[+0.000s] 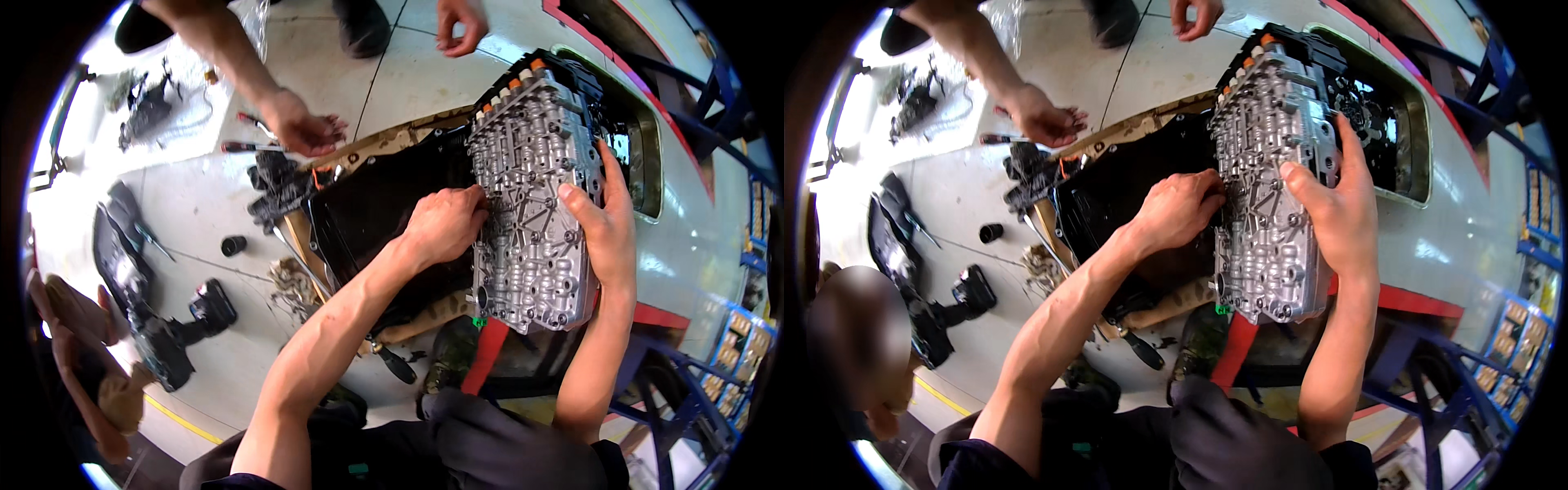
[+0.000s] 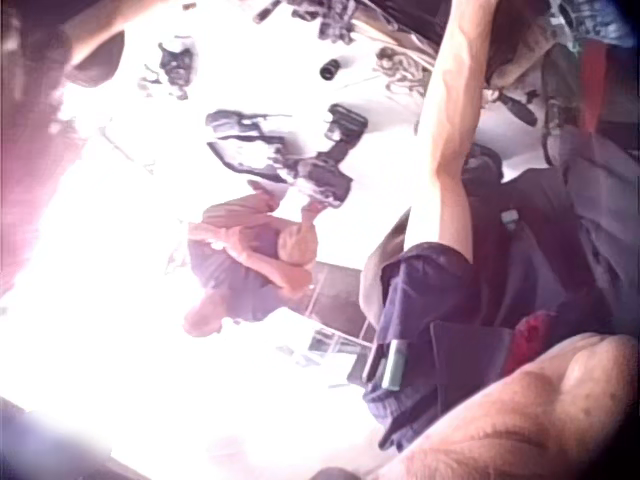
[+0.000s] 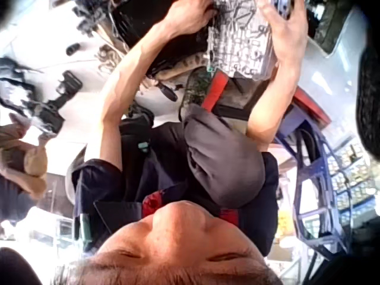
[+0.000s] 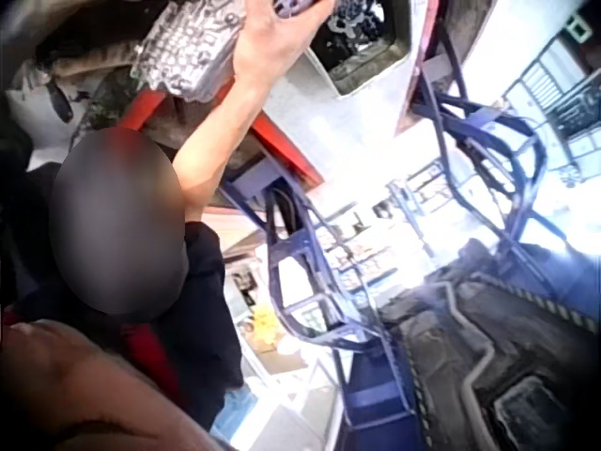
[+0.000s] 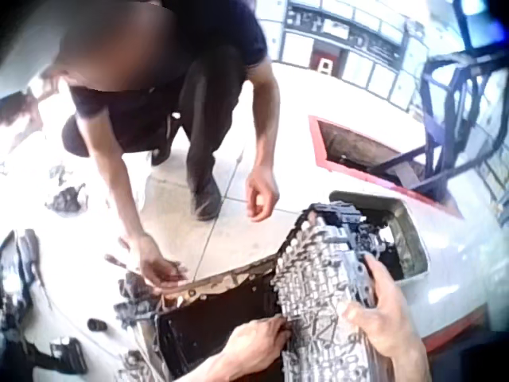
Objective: The person sits on the floor and uses a screwdriver to tighten screws on a metallic engine component held in their hands. A second person assists by holding the part steady and using a tool to help with the fastening process.
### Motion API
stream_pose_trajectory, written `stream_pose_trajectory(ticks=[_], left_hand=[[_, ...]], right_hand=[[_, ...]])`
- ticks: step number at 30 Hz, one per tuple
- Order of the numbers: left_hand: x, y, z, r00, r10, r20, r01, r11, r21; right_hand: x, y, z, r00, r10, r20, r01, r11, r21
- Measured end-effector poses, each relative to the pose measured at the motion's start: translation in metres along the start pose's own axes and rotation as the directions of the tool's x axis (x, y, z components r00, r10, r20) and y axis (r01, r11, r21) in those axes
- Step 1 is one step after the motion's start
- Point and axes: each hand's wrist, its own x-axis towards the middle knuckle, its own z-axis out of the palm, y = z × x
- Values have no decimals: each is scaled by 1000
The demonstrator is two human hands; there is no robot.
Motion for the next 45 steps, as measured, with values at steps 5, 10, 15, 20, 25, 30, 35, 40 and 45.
stream_pose_trajectory(ticks=[5, 10, 15, 20, 25, 30, 35, 40, 45], left_hand=[[2, 4, 6, 993, -111, 49, 109, 993, 51], [0, 0, 13, 994, -103, 23, 103, 995, 14], [7, -10, 9, 965, -220, 143, 242, 956, -164], [-3, -6, 14, 982, -149, -119, 133, 982, -133], [-3, -14, 12, 980, -185, -76, 173, 975, -138], [-11, -18, 4, 964, -265, 4, 239, 863, -446], [-36, -22, -15, 959, -275, -74, 194, 823, -534], [-46, -7, -16, 982, -179, -65, 121, 852, -510], [-42, -3, -6, 974, -187, -131, 101, 866, -490]], right_hand=[[2, -2, -1, 1000, -11, 26, 13, 996, -83], [3, -1, -1, 999, -23, 35, 25, 998, -64], [2, -6, 4, 999, -11, 42, 15, 997, -80], [4, -6, 0, 998, -29, 62, 33, 997, -67], [3, -11, 8, 995, -52, 82, 58, 996, -72], [5, -8, 4, 995, -54, 90, 61, 995, -78], [4, -7, 0, 995, -41, 87, 46, 997, -57], [5, -10, 7, 995, -38, 95, 47, 995, -93], [7, -5, 0, 994, -25, 106, 32, 997, -66]])
